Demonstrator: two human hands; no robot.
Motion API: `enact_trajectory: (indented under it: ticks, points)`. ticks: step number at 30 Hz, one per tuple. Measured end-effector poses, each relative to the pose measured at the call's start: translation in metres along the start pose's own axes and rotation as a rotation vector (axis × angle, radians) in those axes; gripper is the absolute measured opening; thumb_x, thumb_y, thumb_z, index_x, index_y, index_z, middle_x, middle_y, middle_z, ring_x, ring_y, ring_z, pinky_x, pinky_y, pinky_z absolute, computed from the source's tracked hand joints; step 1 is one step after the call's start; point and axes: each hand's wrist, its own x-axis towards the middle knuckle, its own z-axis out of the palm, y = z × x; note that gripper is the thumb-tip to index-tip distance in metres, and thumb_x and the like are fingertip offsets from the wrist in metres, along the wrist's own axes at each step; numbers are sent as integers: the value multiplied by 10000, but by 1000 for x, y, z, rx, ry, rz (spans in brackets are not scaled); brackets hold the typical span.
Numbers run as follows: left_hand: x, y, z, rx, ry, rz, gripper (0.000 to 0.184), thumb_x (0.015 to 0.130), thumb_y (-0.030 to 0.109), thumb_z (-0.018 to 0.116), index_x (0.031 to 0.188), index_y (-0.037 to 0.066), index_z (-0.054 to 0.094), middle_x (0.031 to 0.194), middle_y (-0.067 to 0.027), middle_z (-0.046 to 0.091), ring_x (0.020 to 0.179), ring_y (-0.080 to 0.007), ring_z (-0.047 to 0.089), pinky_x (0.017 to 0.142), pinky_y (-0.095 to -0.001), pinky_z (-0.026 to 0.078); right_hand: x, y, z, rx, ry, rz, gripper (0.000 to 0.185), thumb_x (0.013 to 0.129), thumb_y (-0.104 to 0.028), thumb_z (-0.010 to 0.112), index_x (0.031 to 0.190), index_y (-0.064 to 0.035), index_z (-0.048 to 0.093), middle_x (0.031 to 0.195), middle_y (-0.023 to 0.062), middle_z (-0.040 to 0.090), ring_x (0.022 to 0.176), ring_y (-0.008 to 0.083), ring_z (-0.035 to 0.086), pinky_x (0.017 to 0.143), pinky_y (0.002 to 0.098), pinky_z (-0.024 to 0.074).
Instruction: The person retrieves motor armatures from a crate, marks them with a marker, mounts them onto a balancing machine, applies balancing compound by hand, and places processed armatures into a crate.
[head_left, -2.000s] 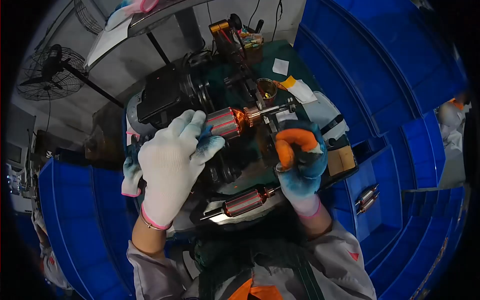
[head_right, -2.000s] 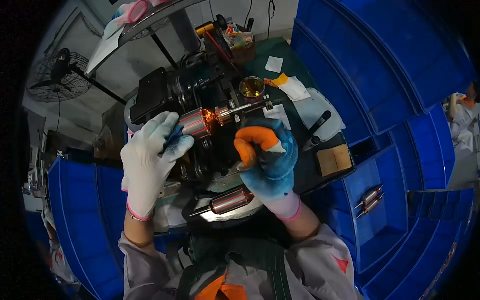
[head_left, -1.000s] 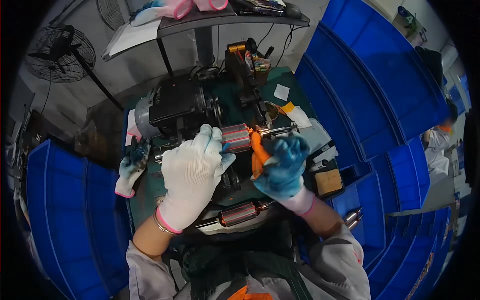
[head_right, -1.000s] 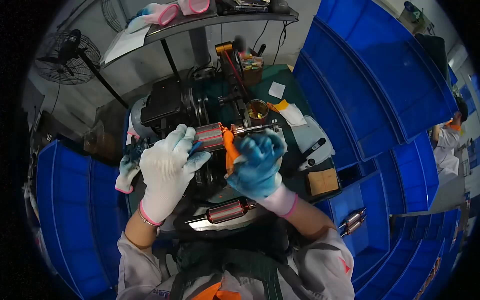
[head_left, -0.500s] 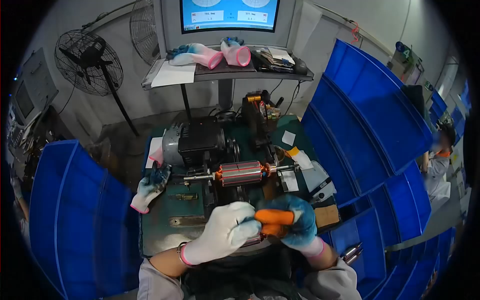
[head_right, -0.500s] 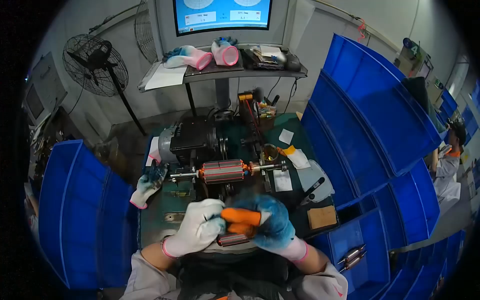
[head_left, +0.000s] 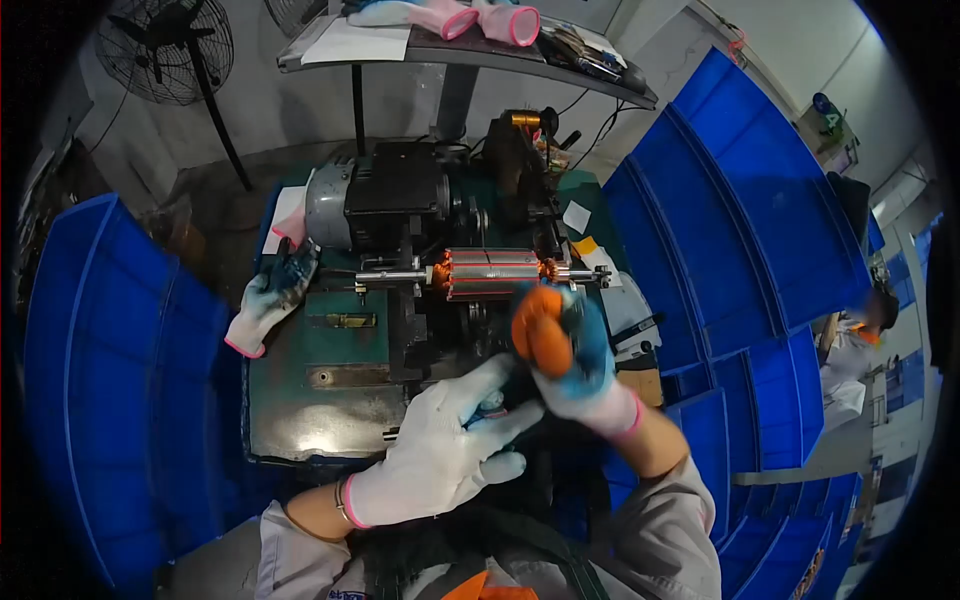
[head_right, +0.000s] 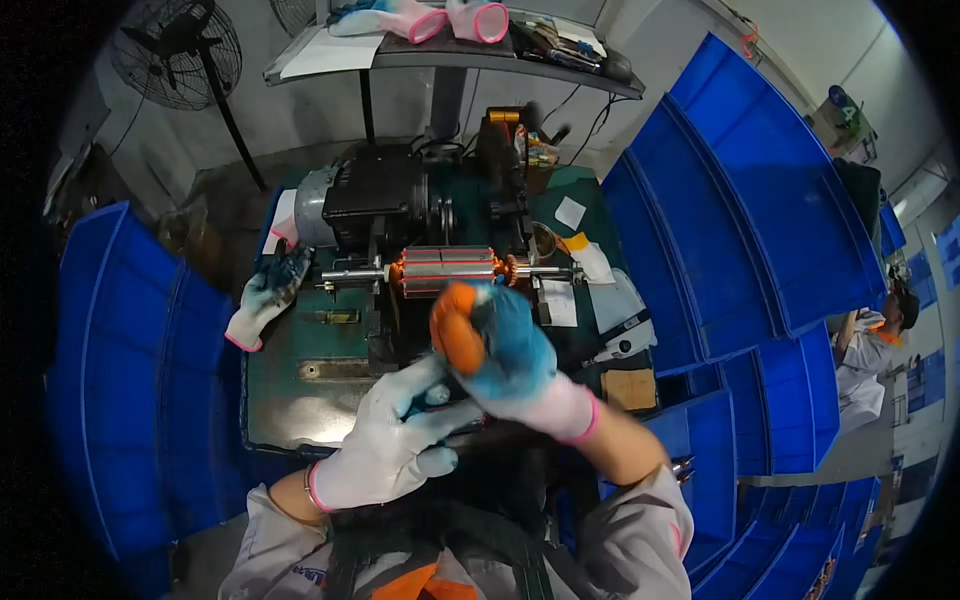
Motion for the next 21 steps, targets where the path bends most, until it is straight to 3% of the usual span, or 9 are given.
enact_trajectory:
  ticks: [3,5,7,11,12,16,17,19,21]
  points:
    - [-11,-4,15,11,138,-131,631,640,282,714,1195,105,469,1157,-237,441,931,-343,519,784,-410,437,58,31,12,-219,166,-216,120,752,-21,596,860,11,554,854,112,592,848,231,580,747,298,457]
    - [-19,-15,25,17,235,-134,621,651,264,704,1195,82,466,1155,-224,448,954,-357,518,809,-421,436,88,38,20,372,-140,410,135,816,10,504,915,5,596,870,94,595,858,158,565,766,254,436]
    - [-21,-23,32,2,262,-194,601,635,224,690,1156,0,489,1177,-252,445,1050,-358,484,865,-399,411,88,38,22,288,-223,251,139,816,15,500,906,4,606,833,82,584,792,145,560,732,246,434]
    - [-6,-36,33,-4,343,-217,598,675,247,672,1172,-13,463,1211,-285,419,915,-370,555,747,-382,473,87,36,23,-213,-259,274,138,806,-16,585,936,-10,630,912,56,594,826,127,570,753,222,435]
    - [-3,-38,31,30,319,-220,598,691,256,665,1176,-22,454,1219,-293,410,874,-369,572,704,-372,489,91,31,20,-92,-285,234,183,763,-1,630,945,-19,641,846,53,569,706,127,544,671,217,432]
    - [0,-47,35,62,315,-197,601,709,271,655,1178,-37,441,1215,-289,417,833,-344,582,658,-353,492,90,25,18,260,-255,447,244,772,45,592,1006,-19,619,776,81,570,723,119,561,691,196,452]
    - [0,-48,36,94,354,-167,581,719,298,641,1154,-42,461,1212,-274,435,713,-284,572,589,-329,481,89,29,18,351,-249,491,251,770,22,612,1016,-24,617,793,70,582,763,111,566,708,192,448]
    - [0,-51,36,127,385,-137,565,729,324,627,1130,-46,480,1209,-259,454,593,-223,562,521,-305,470,91,23,16,-208,-358,288,241,782,-6,613,1022,-27,614,880,49,606,834,108,574,744,192,439]
    - [1,-53,37,119,422,-102,560,729,326,627,1123,-46,485,1206,-255,459,591,-218,564,520,-300,468,86,29,20,-101,-242,329,234,784,-15,614,1017,-28,614,897,49,607,829,109,574,740,196,439]
